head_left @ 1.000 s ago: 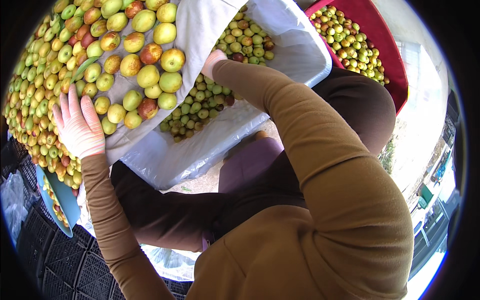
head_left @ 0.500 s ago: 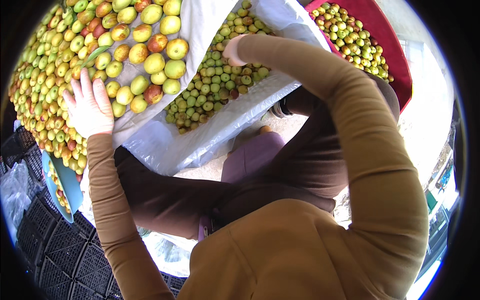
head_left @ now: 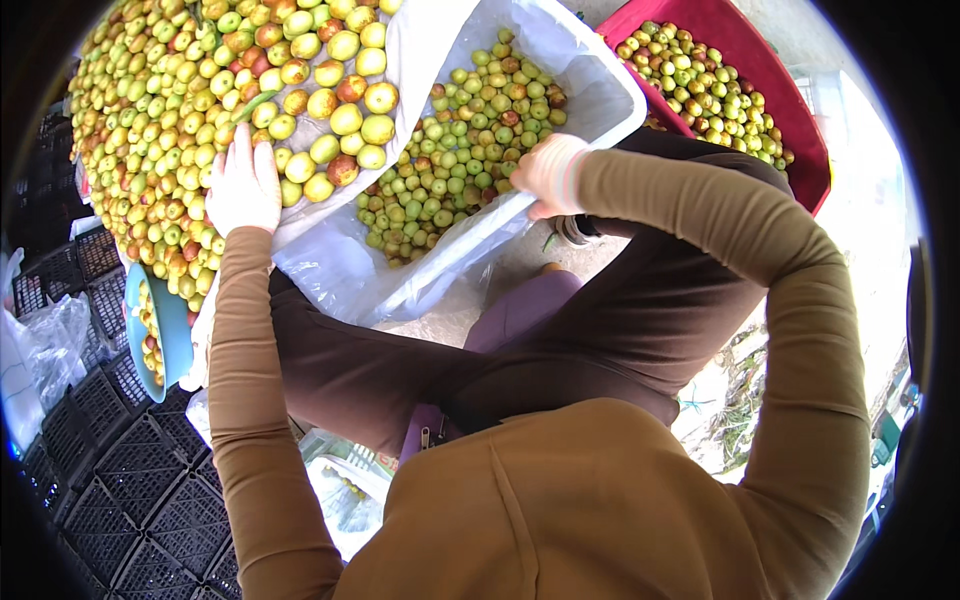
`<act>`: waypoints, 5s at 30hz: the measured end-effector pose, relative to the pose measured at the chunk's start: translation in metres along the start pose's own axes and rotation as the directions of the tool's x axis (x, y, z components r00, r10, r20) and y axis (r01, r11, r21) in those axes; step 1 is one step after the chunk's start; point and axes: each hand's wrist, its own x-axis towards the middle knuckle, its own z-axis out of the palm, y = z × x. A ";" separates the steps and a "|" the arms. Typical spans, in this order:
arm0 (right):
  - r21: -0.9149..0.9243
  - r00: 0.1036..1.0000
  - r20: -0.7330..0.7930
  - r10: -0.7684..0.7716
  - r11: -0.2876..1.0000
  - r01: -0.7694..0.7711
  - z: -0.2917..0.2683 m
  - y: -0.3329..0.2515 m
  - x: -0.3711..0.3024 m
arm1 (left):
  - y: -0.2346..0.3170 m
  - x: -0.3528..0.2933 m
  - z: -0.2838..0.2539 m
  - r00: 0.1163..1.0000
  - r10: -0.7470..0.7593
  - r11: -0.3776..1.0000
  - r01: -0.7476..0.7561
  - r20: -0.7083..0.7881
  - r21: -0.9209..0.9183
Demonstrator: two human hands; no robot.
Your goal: The person sorts small round fruits from a large pile on a table into a white plastic bin below. They handle the fruits by hand, picking them up and placing them into the bin repeatedly.
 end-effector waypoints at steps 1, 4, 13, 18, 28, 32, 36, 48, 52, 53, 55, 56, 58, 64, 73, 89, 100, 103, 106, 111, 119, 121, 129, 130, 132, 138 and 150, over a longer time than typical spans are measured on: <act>-0.012 0.997 -0.083 -0.006 1.000 0.005 0.009 -0.007 0.006 | 0.002 0.001 -0.002 1.000 -0.010 1.000 0.010 0.012 -0.008; -0.047 0.992 -0.128 0.023 0.998 -0.029 0.013 -0.025 0.015 | 0.007 -0.001 -0.010 0.999 -0.029 0.999 0.029 0.026 -0.016; -0.085 0.988 -0.144 -0.049 0.996 0.037 0.018 -0.017 0.017 | -0.015 -0.002 -0.007 0.957 0.291 0.957 -0.291 0.003 0.016; 0.053 0.985 0.129 -0.117 0.992 0.111 -0.040 -0.013 0.016 | -0.041 -0.008 -0.003 0.865 0.479 0.874 -0.486 -0.147 -0.014; 0.091 0.997 -0.004 0.083 0.992 -0.083 0.017 -0.012 0.239 | -0.022 -0.003 -0.009 0.940 0.264 0.910 -0.317 -0.217 -0.268; 0.110 0.988 0.048 0.149 0.982 -0.153 0.041 -0.024 0.265 | -0.019 -0.005 -0.010 0.966 0.219 0.916 -0.253 -0.140 -0.310; 0.201 0.982 0.050 0.182 0.961 -0.189 0.042 -0.023 0.260 | -0.016 -0.004 -0.012 0.969 0.210 0.937 -0.237 -0.129 -0.258; 0.999 1.000 0.025 -0.009 -0.037 -0.026 -0.032 0.017 0.101 | -0.011 0.003 -0.007 0.957 0.204 0.946 -0.247 -0.206 -0.208; 0.924 0.989 -0.032 -0.145 -0.382 -0.026 -0.042 0.006 0.014 | -0.015 0.000 -0.004 0.958 0.198 0.954 -0.237 -0.209 -0.184; 0.884 0.982 -0.070 -0.174 -0.467 -0.020 -0.036 0.011 0.002 | -0.014 -0.001 -0.004 0.958 0.194 0.956 -0.232 -0.210 -0.177; 0.897 0.918 -0.238 -0.316 -0.435 0.083 -0.027 0.018 -0.014 | -0.012 0.000 -0.004 0.951 0.201 0.954 -0.244 -0.234 -0.173; 0.929 0.922 -0.270 -0.279 -0.328 0.173 -0.025 0.018 -0.023 | -0.011 0.000 -0.003 0.950 0.205 0.953 -0.249 -0.234 -0.176; 0.931 0.918 -0.300 -0.260 -0.287 0.223 -0.026 0.015 -0.028 | -0.012 0.000 -0.003 0.950 0.213 0.952 -0.254 -0.230 -0.169; 0.944 0.926 -0.311 -0.216 -0.183 0.274 -0.027 0.019 -0.024 | -0.011 0.001 -0.005 0.954 0.219 0.959 -0.250 -0.207 -0.136; 0.863 0.822 -0.194 0.535 0.491 -0.116 -0.073 0.090 -0.066 | -0.012 -0.002 -0.006 0.958 0.201 0.958 -0.236 -0.205 -0.164; 0.674 0.676 -0.273 0.684 0.638 -0.373 -0.084 0.088 -0.040 | -0.009 0.001 -0.005 0.966 0.171 0.962 -0.206 -0.192 -0.181; 0.902 0.594 -0.126 0.795 0.341 -0.265 -0.070 0.155 -0.089 | -0.010 0.002 -0.002 0.956 0.161 0.956 -0.212 -0.246 -0.202; 0.916 0.748 -0.309 0.587 0.395 0.069 -0.072 0.128 -0.084 | -0.009 0.002 -0.003 0.960 0.147 0.956 -0.200 -0.237 -0.214; 0.850 0.724 -0.241 0.646 0.500 -0.164 -0.085 0.108 -0.069 | -0.010 0.003 0.000 0.957 0.160 0.952 -0.215 -0.243 -0.219; 0.736 0.511 -0.440 0.738 0.623 -0.265 -0.100 0.124 -0.086 | -0.012 -0.001 -0.003 0.962 0.173 0.954 -0.217 -0.210 -0.209; 0.478 0.075 -0.705 0.705 0.551 -0.684 -0.055 0.193 -0.153 | -0.013 0.003 0.001 0.959 0.201 0.949 -0.241 -0.200 -0.201; 0.505 0.056 -0.781 0.622 0.681 -0.530 -0.058 0.171 -0.137 | -0.012 0.005 0.002 0.956 0.208 0.947 -0.249 -0.205 -0.204; 0.528 0.498 -0.598 0.628 0.776 -0.344 -0.053 0.123 -0.054 | -0.005 0.002 0.005 0.961 0.199 0.966 -0.225 -0.193 -0.124; 0.460 0.537 -0.589 0.604 0.797 -0.392 -0.043 0.123 -0.045 | -0.003 0.001 0.005 0.964 0.190 0.973 -0.210 -0.189 -0.096; 0.525 0.592 -0.463 0.660 0.742 -0.416 -0.040 0.106 -0.038 | -0.001 0.001 0.008 0.966 0.161 0.984 -0.172 -0.205 -0.039; 0.465 0.602 -0.426 0.676 0.734 -0.495 -0.043 0.105 -0.032 | 0.023 0.006 0.019 0.991 -0.132 0.934 0.113 -0.033 -0.339; -0.043 0.893 0.416 0.169 0.985 -0.167 0.011 0.022 0.131 | 0.025 0.014 0.027 0.985 -0.136 0.965 0.108 -0.104 -0.237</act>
